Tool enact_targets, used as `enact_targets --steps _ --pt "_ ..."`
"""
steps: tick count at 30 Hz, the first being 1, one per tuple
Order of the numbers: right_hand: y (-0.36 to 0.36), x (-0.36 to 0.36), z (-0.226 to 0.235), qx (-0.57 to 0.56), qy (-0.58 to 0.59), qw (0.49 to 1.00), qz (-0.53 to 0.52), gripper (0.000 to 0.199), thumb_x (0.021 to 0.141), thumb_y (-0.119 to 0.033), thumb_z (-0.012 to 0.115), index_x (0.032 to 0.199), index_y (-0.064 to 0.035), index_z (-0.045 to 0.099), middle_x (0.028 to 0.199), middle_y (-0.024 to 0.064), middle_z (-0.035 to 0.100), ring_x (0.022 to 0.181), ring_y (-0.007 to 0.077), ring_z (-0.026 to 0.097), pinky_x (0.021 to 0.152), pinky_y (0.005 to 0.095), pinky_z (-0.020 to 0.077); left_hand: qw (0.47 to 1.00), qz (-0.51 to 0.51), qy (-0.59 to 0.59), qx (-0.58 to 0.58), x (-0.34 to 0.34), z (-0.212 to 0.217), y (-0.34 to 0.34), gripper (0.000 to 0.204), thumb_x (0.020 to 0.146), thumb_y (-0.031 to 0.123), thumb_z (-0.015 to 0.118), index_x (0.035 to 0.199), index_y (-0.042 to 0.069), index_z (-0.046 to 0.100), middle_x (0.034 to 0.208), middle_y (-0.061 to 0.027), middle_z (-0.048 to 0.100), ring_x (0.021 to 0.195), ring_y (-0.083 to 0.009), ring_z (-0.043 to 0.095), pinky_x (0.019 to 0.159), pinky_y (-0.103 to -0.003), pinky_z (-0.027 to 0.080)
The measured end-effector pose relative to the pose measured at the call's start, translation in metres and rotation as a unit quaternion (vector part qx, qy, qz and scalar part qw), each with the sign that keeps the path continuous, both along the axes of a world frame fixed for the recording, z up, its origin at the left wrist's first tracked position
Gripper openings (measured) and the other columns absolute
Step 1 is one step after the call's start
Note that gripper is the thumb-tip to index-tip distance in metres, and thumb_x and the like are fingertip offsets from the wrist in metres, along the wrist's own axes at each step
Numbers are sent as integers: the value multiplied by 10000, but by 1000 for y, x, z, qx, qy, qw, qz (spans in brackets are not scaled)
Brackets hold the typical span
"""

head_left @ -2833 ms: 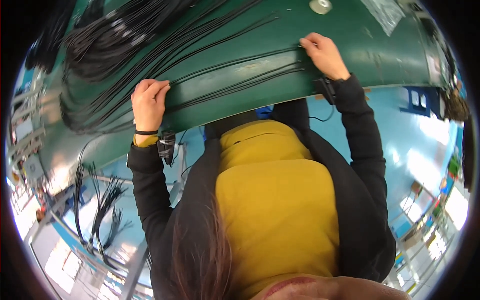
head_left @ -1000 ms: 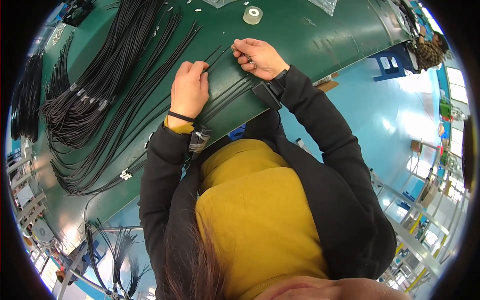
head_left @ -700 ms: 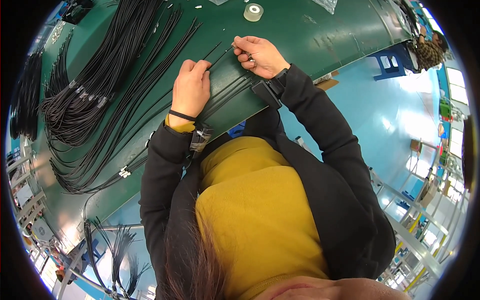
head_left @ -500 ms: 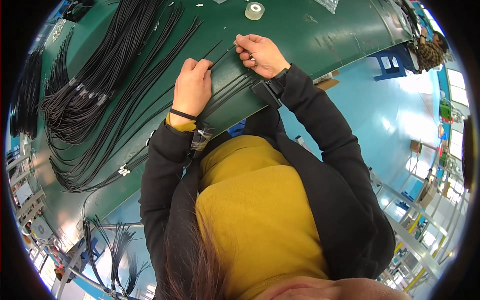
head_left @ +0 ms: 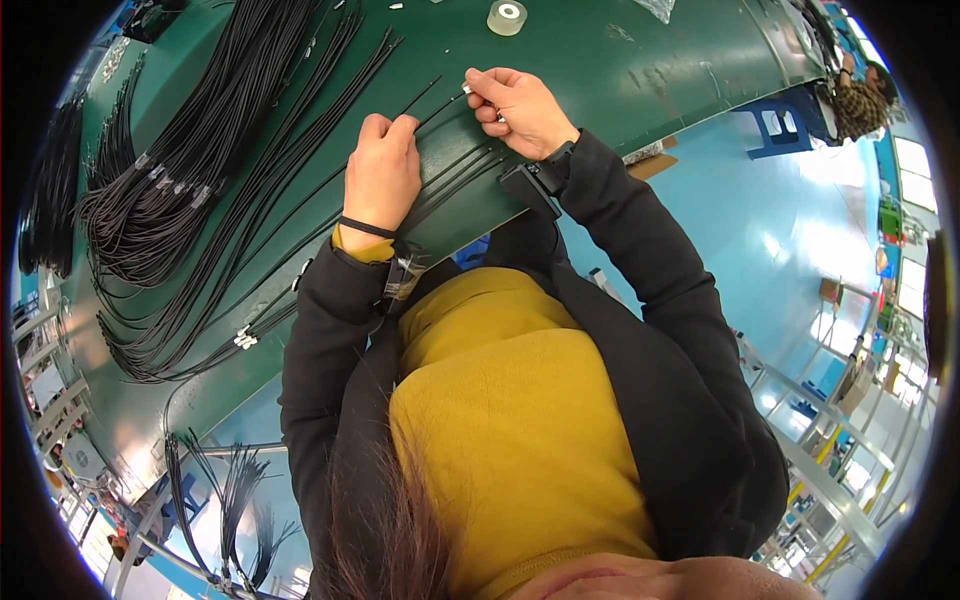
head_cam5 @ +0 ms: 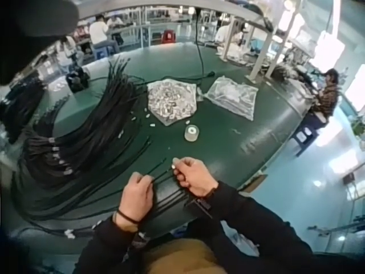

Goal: The person picks up a wire and a metal connector, slides the connector onto the wire end, and then places the assembled piece back onto the table, repeating the process for several wires.

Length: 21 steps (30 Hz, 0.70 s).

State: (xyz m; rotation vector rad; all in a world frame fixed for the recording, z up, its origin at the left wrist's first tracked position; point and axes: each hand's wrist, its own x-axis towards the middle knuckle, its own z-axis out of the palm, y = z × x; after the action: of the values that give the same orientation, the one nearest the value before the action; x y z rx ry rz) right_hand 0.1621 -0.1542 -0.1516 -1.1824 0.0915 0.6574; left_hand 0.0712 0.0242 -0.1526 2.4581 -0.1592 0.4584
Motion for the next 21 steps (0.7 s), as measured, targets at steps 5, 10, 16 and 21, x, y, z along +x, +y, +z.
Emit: enact_targets --steps 5,10,16,21 --pt "8 -9 2 -66 -58 996 21 256 878 -261 646 859 -15 581 721 18 549 571 48 447 444 185 353 999 -23 -29 6 2 4 -5 181 805 10 580 974 74 589 863 -138 546 649 -322 578 556 -401 487" --pt "15 -19 7 -8 9 995 94 205 939 -208 562 922 -4 546 804 56 552 594 67 442 436 181 340 984 9 1 -180 6 17 -20 136 788 10 610 917 55 615 835 -116 570 621 -236 567 543 -330 472" --pt "0 -13 9 68 53 991 104 241 991 -213 437 1058 7 507 857 85 573 623 85 453 465 189 359 981 15 -29 -192 6 9 -17 44 767 15 645 808 20 630 760 -112 571 635 -227 574 555 -311 471" --pt "-5 -17 10 32 5 995 90 270 995 -220 422 1122 14 470 841 99 573 603 80 436 452 184 346 988 -12 -36 -148 3 4 -17 62 763 11 647 823 20 635 771 -120 574 648 -255 581 558 -326 472"
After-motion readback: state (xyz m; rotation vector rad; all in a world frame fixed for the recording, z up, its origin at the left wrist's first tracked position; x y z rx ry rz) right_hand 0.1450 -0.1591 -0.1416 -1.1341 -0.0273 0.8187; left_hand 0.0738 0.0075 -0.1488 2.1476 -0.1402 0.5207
